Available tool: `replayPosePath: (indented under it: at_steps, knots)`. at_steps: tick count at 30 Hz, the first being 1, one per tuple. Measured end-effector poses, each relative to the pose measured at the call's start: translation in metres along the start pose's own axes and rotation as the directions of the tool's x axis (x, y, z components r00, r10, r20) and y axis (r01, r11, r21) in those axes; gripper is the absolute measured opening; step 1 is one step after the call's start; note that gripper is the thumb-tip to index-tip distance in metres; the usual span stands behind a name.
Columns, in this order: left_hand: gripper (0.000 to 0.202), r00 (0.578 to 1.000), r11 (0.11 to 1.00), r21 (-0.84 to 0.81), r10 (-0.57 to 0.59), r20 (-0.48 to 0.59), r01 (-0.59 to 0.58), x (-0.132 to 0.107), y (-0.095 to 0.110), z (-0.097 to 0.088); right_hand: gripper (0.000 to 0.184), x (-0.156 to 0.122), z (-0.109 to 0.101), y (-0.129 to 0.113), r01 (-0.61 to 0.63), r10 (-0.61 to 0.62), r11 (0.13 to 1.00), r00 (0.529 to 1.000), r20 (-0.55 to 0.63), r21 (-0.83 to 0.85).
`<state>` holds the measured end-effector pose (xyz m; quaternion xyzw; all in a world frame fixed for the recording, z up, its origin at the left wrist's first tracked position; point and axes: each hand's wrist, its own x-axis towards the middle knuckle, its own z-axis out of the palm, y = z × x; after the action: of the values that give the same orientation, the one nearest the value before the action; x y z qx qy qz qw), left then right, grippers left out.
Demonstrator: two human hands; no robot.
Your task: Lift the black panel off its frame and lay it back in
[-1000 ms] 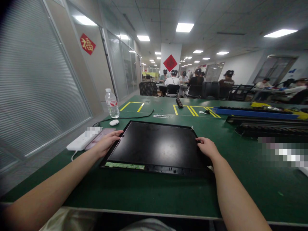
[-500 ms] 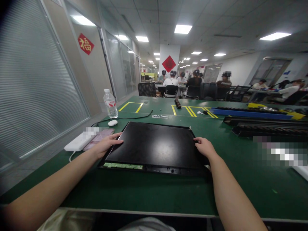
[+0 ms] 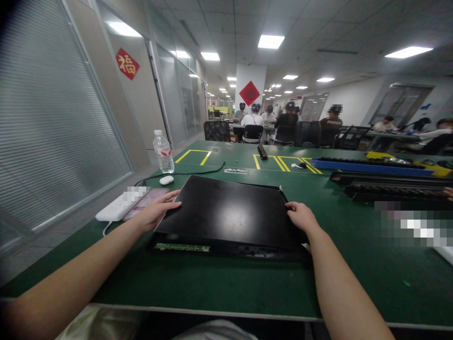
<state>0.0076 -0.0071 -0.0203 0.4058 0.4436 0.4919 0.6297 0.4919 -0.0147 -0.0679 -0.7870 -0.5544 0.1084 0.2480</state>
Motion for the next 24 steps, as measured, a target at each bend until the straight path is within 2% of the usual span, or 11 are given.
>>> replayPosePath:
  at_steps: [4,10,13,16,19,24]
  knots:
    - [0.072,0.998,0.999,0.036,0.02,0.054,-0.022,-0.0026,0.0018,-0.0021,0.036,0.0005,0.0008,0.0018,-0.008,0.008,0.999,1.0,0.006,0.041]
    - [0.065,0.977,0.982,0.097,0.145,0.156,-0.162,-0.0052,0.0052,-0.0021,0.041,-0.0003,-0.0004,0.0011,-0.015,0.014,0.997,1.0,0.011,0.08]
    - [0.073,0.973,0.985,0.061,0.151,0.175,-0.164,-0.0059,0.0055,-0.0013,0.042,0.0005,-0.0009,-0.0005,-0.028,0.03,0.993,0.999,-0.018,0.112]
    - [0.085,0.968,0.99,0.032,0.131,0.215,-0.141,-0.0073,0.0067,-0.0013,0.034,0.0023,-0.0007,-0.0006,-0.047,0.062,0.978,0.996,-0.066,0.201]
    - [0.088,0.963,0.99,0.013,0.134,0.234,-0.14,-0.0092,0.0089,-0.0014,0.024,0.0029,0.0001,0.0009,-0.09,0.13,0.929,0.987,-0.09,0.36]
    - [0.087,0.967,0.99,-0.014,0.138,0.216,-0.138,-0.0092,0.0081,0.0006,0.026,0.003,0.0009,0.0037,-0.154,0.197,0.762,0.98,0.002,0.629]
